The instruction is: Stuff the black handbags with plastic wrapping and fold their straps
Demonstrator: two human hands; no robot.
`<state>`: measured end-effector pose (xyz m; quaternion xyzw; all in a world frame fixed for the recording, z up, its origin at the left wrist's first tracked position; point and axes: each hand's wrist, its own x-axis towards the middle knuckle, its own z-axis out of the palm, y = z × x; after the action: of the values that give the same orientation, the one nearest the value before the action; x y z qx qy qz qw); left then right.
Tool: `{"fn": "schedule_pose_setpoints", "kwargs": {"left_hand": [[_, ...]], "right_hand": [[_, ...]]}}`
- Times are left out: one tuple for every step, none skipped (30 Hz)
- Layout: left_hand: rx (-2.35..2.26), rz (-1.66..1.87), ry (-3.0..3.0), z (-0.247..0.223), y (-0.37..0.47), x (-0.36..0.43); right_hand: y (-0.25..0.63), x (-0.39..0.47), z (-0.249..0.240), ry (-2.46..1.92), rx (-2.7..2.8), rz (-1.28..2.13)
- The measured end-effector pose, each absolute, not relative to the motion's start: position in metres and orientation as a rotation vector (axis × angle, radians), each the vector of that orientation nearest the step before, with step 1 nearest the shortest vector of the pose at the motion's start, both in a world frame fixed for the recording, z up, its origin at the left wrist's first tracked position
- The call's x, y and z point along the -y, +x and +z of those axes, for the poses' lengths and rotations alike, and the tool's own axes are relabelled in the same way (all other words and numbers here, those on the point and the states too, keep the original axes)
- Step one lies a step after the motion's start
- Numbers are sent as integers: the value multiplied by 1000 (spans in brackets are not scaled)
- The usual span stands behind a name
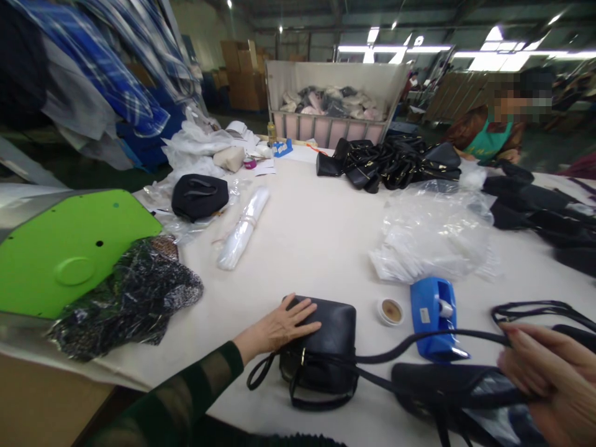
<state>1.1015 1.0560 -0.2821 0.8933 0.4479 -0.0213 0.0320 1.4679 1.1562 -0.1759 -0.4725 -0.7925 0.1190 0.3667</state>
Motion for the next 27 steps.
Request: {"fn": "schedule_pose_setpoints", "kwargs": {"left_hand": [[-1311, -85, 2753, -282, 1102, -1060], [-1268, -105, 2738, -282, 1101, -1063], [-1251, -121, 2712, -282, 1100, -1065], [-1252, -132, 2681, -282, 1099, -1066], [-1259, -137, 2654, -283, 1098, -1067], [-1266, -136, 2630, -283, 1096, -1068], [-1271, -130, 2610, -284, 1095, -1068], [-1273, -121, 2592, -285, 1094, -1068], [-1271, -112, 2574, -286, 1094, -1068], [-1268, -101, 2555, -287, 1094, -1068], [-1265, -89, 2538, -288, 1094, -1068], [-1261, -78, 2522, -289, 1095, -1068], [-1258, -68, 2506, -289, 1096, -1069], [-1258, -59, 2486, -289, 1097, -1069], [-1260, -55, 2456, -288, 1097, -1069], [-1263, -56, 2417, -287, 1098, -1069], [-1261, -66, 2371, -285, 1099, -1069], [-1253, -78, 2323, -283, 1100, -1068], [-1244, -88, 2277, -281, 1101, -1066], [-1243, -88, 2238, -280, 1102, -1063], [-1258, -76, 2209, -280, 1105, -1060], [-1295, -50, 2194, -283, 1108, -1055], [-1353, -14, 2193, -287, 1112, -1050], [-1422, 31, 2209, -293, 1116, -1045], [-1488, 82, 2244, -300, 1122, -1040], [-1543, 146, 2292, -307, 1127, -1035], [-1584, 214, 2339, -314, 1133, -1030]], "right_hand": [[1456, -1162, -175, -1281, 2006, 256], [1444, -1165, -175, -1338, 1997, 152], [1432, -1164, -176, -1358, 2012, 12], [1419, -1158, -180, -1322, 2041, -122], [1407, -1147, -187, -1229, 2087, -215], [1394, -1132, -196, -1093, 2143, -189], [1381, -1114, -209, -953, 2207, -72], [1367, -1095, -223, -834, 2320, 110], [1354, -1076, -237, -778, 2475, 326], [1341, -1059, -252, -871, 2582, 504], [1328, -1045, -265, -1009, 2627, 625], [1316, -1035, -276, -1168, 2621, 709], [1305, -1029, -285, -1322, 2590, 747], [1296, -1027, -291, -1438, 2557, 745], [1289, -1028, -295, -1512, 2539, 722], [1284, -1030, -297, -1552, 2544, 688], [1281, -1034, -298, -1565, 2567, 661], [1280, -1037, -298, -1571, 2591, 646], [1280, -1039, -299, -1579, 2604, 648], [1283, -1040, -299, -1593, 2598, 664], [1285, -1039, -300, -1601, 2577, 686], [1289, -1038, -301, -1591, 2549, 702], [1292, -1035, -302, -1566, 2514, 706], [1294, -1032, -303, -1534, 2475, 703], [1296, -1029, -304, -1500, 2436, 717], [1297, -1026, -305, -1479, 2393, 754], [1297, -1023, -305, -1479, 2345, 809]]}}
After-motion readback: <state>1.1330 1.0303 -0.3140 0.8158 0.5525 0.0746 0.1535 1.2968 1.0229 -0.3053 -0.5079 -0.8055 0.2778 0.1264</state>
